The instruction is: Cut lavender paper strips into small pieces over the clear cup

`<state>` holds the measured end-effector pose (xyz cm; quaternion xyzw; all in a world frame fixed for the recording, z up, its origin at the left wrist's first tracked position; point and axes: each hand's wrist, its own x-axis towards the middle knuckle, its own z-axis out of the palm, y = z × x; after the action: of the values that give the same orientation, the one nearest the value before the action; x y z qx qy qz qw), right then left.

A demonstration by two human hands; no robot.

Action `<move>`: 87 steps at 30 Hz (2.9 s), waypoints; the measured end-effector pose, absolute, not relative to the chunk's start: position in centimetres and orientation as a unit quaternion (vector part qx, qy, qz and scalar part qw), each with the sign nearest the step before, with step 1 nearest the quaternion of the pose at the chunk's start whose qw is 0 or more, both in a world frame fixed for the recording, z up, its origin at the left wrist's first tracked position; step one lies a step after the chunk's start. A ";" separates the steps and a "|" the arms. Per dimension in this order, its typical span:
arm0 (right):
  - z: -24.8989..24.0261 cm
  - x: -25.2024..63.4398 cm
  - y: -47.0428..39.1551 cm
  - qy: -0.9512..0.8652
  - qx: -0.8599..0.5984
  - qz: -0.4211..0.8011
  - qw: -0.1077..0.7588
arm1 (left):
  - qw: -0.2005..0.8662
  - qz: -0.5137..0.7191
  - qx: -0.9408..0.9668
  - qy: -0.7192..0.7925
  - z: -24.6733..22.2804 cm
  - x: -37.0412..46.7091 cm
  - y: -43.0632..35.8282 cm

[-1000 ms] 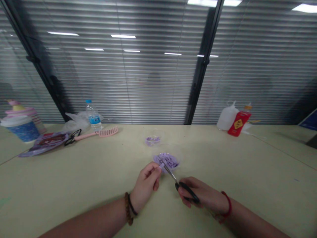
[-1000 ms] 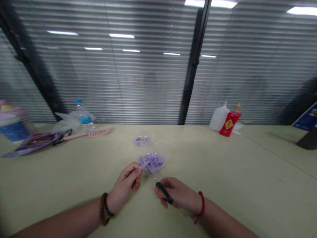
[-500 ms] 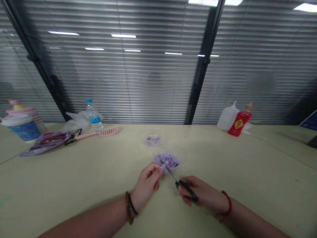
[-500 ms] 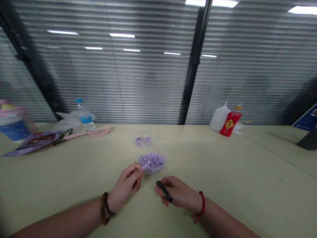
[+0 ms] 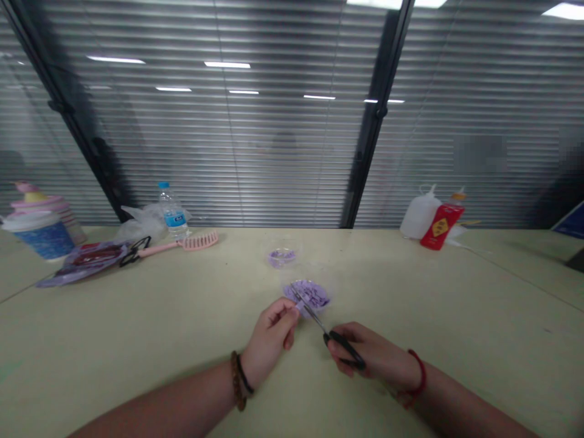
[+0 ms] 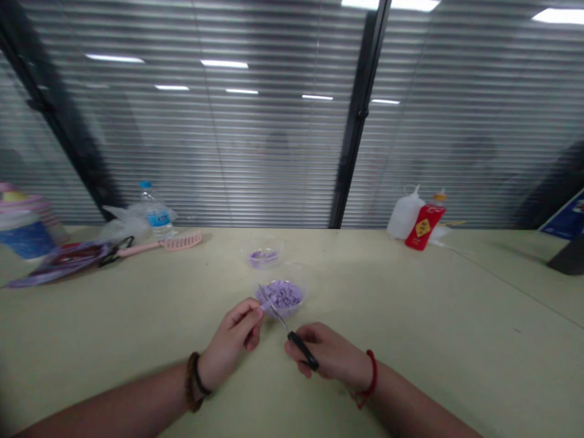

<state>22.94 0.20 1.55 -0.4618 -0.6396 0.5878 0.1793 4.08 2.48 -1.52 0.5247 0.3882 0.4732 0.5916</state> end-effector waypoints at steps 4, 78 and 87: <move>1.4 23.1 0.2 -0.642 -0.458 0.588 0.181 | 0.589 0.468 0.527 0.395 -1.5 4.1 2.5; 1.4 23.1 0.2 -0.561 -0.465 0.634 0.261 | 0.509 0.498 0.517 0.475 -1.3 4.1 2.7; 1.1 23.0 0.3 -0.676 -0.456 0.549 0.181 | 0.516 0.513 0.512 0.456 -1.2 4.1 2.6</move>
<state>22.95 0.26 1.05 -0.4560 -0.6763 0.5494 0.1813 4.12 2.56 -1.15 0.5123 0.4562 0.5127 0.5163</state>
